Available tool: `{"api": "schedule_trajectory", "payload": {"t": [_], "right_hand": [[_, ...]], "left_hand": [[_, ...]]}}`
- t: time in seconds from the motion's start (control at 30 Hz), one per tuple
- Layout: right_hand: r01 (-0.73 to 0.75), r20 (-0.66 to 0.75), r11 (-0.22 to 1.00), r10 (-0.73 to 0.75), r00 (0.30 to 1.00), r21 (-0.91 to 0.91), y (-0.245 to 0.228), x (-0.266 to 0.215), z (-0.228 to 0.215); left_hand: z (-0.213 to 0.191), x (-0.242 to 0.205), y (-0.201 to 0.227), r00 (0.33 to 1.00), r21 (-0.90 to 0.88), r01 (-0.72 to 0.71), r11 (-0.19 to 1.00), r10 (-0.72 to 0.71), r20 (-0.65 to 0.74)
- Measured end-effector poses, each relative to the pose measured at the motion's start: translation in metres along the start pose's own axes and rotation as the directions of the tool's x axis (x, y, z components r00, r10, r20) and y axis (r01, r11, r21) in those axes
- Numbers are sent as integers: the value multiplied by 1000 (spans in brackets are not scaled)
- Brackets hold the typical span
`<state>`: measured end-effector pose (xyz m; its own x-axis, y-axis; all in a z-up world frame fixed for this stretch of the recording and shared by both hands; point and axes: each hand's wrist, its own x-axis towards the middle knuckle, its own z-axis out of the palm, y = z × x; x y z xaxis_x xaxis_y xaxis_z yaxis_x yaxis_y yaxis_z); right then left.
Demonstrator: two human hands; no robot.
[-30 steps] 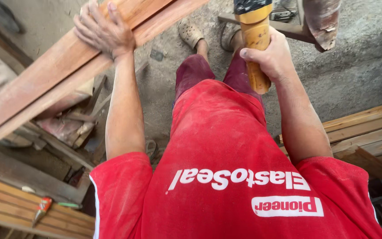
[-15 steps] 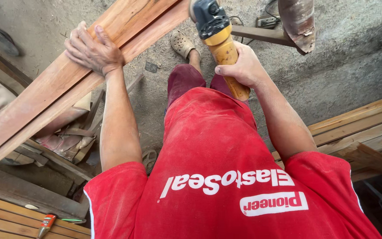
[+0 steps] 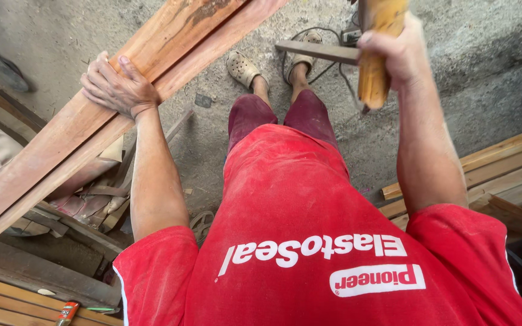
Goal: The person uses an angle grinder with a sanding disc to smooth the surface of a long wooden plank resting on a metal stand. They hold the plank with one hand and guide the tool with the other, moving along the length of the wood. The person occasionally repositions the plank and continues sanding different sections.
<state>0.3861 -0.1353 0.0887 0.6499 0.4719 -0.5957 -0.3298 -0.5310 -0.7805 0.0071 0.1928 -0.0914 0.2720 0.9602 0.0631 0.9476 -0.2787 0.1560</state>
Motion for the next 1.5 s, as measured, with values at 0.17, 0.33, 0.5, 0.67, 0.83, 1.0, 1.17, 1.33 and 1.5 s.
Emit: {"api": "schedule_trajectory", "payload": {"t": [0.17,0.33,0.5,0.67,0.83,1.0,1.17,1.33,1.5], "right_hand": [[-92,201,977,130,971,-190,14,-21,39],[18,277,943,79,957,-333,5,-19,42],[-54,152,982,83,985,-184,-10,-2,1],[22,148,1000,-24,989,14,-9,11,-40],[-16,137,1000,14,990,7,2,4,-26],[28,286,977,35,958,-211,19,-6,8],[-91,205,962,147,968,-258,17,4,-11],[38,91,999,-36,995,-21,-6,23,-60],[-11,49,999,12,999,-34,-15,22,-63]], "left_hand": [[0,-2,-1,997,28,-43,999,45,-67],[-2,3,7,999,24,-17,1000,18,-41],[-9,0,7,1000,-4,-19,1000,19,-7],[-11,0,11,1000,-14,1,1000,-1,-2],[-13,-2,8,999,-10,-27,1000,27,-23],[-11,0,10,1000,-36,2,999,-2,-5],[-6,0,7,1000,1,-11,1000,11,-11],[-4,-1,2,1000,12,7,1000,-7,7],[-7,-2,6,999,17,-32,999,33,-38]]}}
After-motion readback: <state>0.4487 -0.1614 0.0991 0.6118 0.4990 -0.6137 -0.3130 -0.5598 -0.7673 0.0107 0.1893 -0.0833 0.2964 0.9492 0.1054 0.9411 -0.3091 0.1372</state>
